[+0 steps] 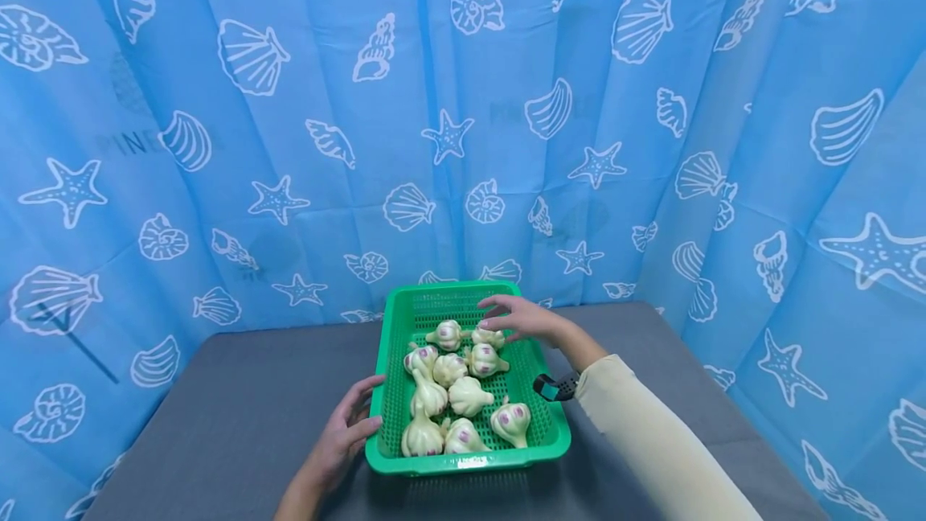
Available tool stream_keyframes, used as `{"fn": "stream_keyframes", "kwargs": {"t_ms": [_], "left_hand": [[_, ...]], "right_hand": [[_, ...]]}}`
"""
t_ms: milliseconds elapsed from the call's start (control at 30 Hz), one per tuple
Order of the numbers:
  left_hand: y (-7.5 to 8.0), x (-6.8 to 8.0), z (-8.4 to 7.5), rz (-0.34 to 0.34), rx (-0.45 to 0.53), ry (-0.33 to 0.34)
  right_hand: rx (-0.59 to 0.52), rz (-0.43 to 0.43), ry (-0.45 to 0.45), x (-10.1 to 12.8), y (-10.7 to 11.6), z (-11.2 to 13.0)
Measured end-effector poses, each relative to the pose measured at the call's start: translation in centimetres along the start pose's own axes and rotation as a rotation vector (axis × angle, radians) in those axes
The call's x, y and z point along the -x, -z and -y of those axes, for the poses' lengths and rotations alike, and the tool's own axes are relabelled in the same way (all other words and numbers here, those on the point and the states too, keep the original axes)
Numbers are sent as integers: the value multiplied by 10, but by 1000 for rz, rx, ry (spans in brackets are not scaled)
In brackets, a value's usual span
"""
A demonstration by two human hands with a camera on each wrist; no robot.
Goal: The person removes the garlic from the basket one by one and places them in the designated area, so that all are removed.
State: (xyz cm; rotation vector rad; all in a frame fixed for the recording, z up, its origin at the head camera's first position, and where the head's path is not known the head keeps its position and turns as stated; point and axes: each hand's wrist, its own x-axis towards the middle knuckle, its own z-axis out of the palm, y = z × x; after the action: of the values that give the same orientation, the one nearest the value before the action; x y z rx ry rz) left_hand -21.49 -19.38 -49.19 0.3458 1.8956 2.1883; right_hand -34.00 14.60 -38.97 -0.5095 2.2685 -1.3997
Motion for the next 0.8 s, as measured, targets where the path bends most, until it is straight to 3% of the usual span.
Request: {"fn": "stream_keyframes", "kwargs": {"t_ms": [233, 800], "left_hand": [[5, -2, 1, 46, 10, 3], [8, -4, 6, 55, 16, -22]], "right_hand": [[117, 0, -67, -8, -20, 3], [187, -53, -147, -26, -51, -5]]}}
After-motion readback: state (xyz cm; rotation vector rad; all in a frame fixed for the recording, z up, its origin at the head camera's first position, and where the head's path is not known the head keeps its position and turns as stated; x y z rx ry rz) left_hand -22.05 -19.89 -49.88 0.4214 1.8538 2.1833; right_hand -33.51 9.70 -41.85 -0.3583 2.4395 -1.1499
